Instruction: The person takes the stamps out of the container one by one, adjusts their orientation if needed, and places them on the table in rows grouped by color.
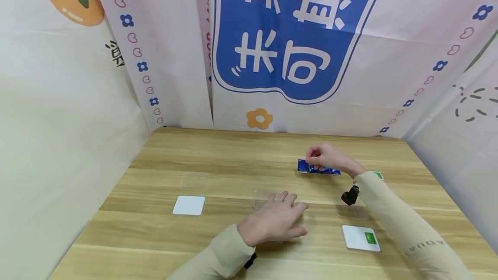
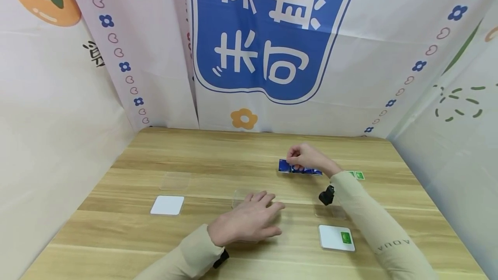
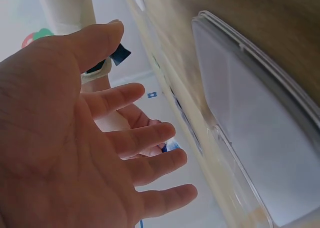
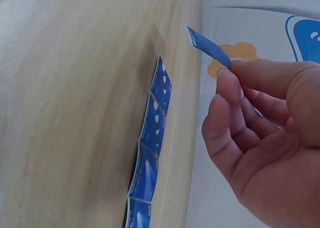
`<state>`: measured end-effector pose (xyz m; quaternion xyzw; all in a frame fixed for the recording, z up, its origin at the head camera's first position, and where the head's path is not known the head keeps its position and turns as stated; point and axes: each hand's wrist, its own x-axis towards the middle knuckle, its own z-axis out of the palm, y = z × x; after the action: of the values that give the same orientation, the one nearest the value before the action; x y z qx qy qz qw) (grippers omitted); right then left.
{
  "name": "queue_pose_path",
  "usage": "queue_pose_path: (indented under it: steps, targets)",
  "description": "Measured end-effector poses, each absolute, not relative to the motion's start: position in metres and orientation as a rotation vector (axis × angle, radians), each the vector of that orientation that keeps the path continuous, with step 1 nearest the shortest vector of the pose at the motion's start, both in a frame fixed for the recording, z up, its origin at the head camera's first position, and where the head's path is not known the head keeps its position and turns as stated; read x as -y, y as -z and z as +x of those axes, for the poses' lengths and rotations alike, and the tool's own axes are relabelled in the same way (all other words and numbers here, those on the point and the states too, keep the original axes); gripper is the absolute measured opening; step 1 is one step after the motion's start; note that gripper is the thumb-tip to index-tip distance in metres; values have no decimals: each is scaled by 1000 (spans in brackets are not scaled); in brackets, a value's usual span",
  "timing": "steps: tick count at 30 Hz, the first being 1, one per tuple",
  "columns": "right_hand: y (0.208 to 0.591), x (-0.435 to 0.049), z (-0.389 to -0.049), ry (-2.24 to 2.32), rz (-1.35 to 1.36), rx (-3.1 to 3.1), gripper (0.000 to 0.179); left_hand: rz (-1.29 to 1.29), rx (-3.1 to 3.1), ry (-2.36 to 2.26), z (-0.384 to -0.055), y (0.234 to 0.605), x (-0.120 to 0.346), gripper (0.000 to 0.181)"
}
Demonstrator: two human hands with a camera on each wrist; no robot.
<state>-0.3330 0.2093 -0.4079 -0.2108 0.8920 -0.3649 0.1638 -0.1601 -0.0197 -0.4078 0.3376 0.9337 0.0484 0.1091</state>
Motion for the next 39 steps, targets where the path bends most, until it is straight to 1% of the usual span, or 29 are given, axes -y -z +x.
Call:
queue_pose_path:
  steps: [10, 26, 34, 39]
  targets:
    - [410, -194, -342, 998, -591, -2522, 13, 1049, -2715, -136, -159, 411, 23, 61]
    - [416, -182, -351, 952, -600, -2546, 13, 1049, -2740, -119, -156, 412, 27, 59]
    - [420, -177, -354, 894, -645, -2603, 10, 1090, -2762, -66, -155, 414, 29, 60]
    - [423, -176, -356, 863, -626, -2627, 8, 1101, -2746, -60, -155, 414, 30, 60]
